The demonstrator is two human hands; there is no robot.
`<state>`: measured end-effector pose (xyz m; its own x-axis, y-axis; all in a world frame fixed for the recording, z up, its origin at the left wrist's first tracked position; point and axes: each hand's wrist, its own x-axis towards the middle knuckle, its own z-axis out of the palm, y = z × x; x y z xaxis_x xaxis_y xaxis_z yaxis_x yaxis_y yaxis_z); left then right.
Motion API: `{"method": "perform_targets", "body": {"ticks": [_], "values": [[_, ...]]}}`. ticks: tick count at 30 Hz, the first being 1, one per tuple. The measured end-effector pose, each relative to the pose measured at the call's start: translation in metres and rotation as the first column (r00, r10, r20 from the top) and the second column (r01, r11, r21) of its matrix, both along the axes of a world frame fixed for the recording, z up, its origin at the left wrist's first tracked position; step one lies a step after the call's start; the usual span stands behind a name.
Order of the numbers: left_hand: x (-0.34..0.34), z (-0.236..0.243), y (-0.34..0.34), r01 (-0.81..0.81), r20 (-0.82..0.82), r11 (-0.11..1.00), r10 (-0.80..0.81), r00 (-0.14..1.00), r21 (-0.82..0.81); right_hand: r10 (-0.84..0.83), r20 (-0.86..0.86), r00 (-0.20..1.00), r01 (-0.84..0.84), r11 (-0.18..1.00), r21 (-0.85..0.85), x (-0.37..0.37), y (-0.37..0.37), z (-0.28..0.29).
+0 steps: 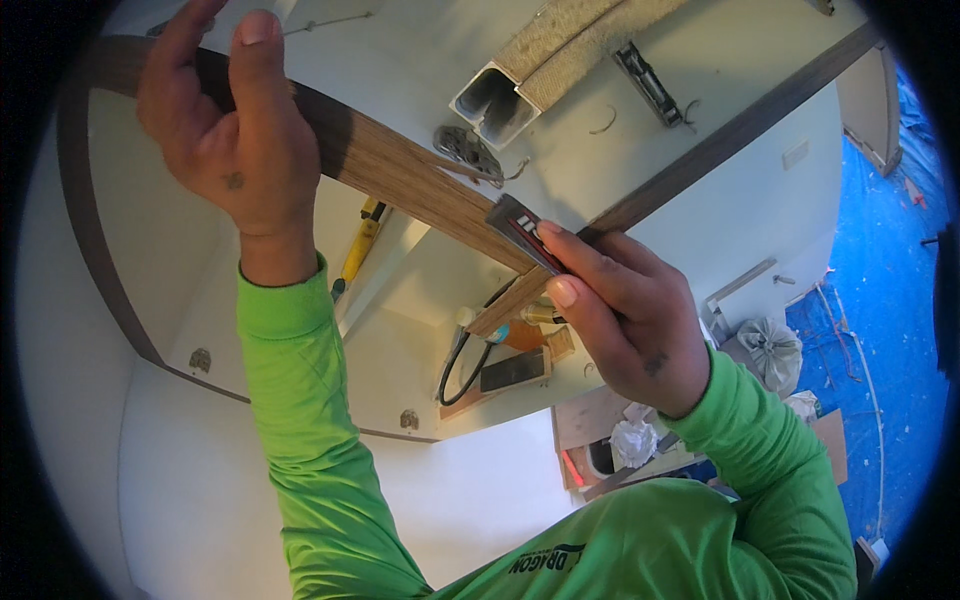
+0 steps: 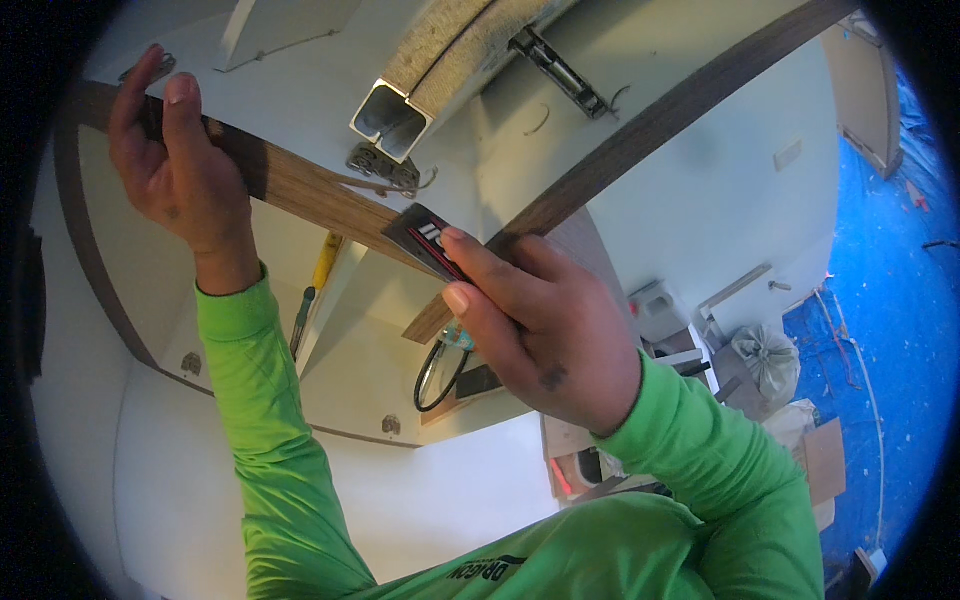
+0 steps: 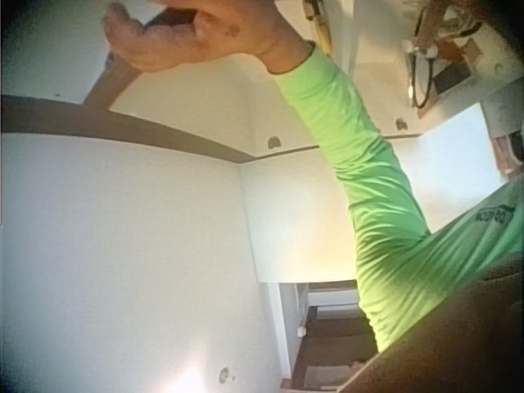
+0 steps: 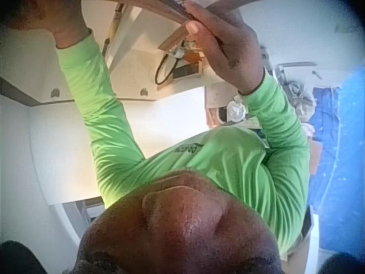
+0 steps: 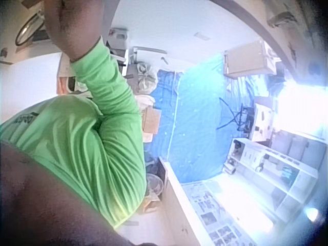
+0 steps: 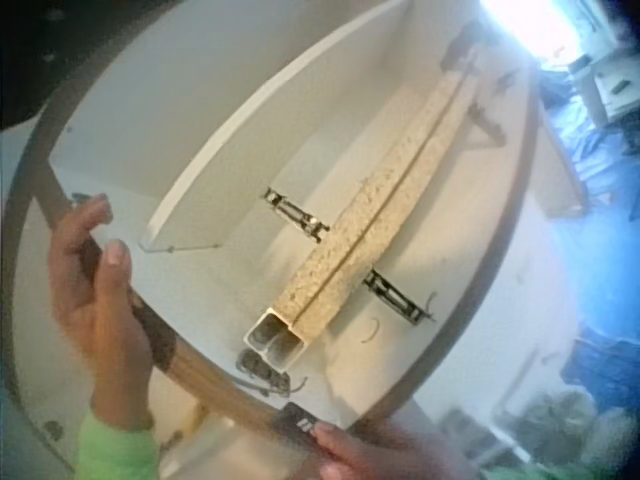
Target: The person applies a strip of edge banding to the exposed edge of a cabinet door. They use a utility knife to trim the overhanging banding flush with the door surface, then smooth the edge with a sanding block.
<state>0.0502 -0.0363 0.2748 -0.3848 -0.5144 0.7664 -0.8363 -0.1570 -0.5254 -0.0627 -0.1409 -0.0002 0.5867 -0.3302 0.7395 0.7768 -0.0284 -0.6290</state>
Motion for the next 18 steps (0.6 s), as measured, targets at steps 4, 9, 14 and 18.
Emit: {"method": "perform_targets", "body": {"ticks": [4, 9, 14, 18], "values": [[0.000, 0.003, -0.007, 0.012, 0.081, 1.000, -0.011, 0.997, -0.007, -0.027, 0.028, 0.999, 0.026, 0.999, 0.023, -0.001, 0.000, 0.001], [0.001, 0.005, -0.005, -0.026, 0.113, 0.999, 0.029, 0.993, -0.026, -0.030, 0.042, 0.999, 0.028, 0.998, 0.052, 0.000, 0.001, 0.001], [0.003, 0.006, 0.003, -0.067, 0.131, 0.997, 0.071, 0.989, -0.036, -0.034, 0.003, 0.999, 0.034, 0.999, -0.028, -0.001, 0.000, 0.007], [0.000, 0.001, -0.002, -0.042, 0.063, 0.998, 0.045, 0.997, -0.054, -0.036, 0.028, 0.999, 0.037, 0.999, -0.014, -0.002, -0.002, 0.008]]}}
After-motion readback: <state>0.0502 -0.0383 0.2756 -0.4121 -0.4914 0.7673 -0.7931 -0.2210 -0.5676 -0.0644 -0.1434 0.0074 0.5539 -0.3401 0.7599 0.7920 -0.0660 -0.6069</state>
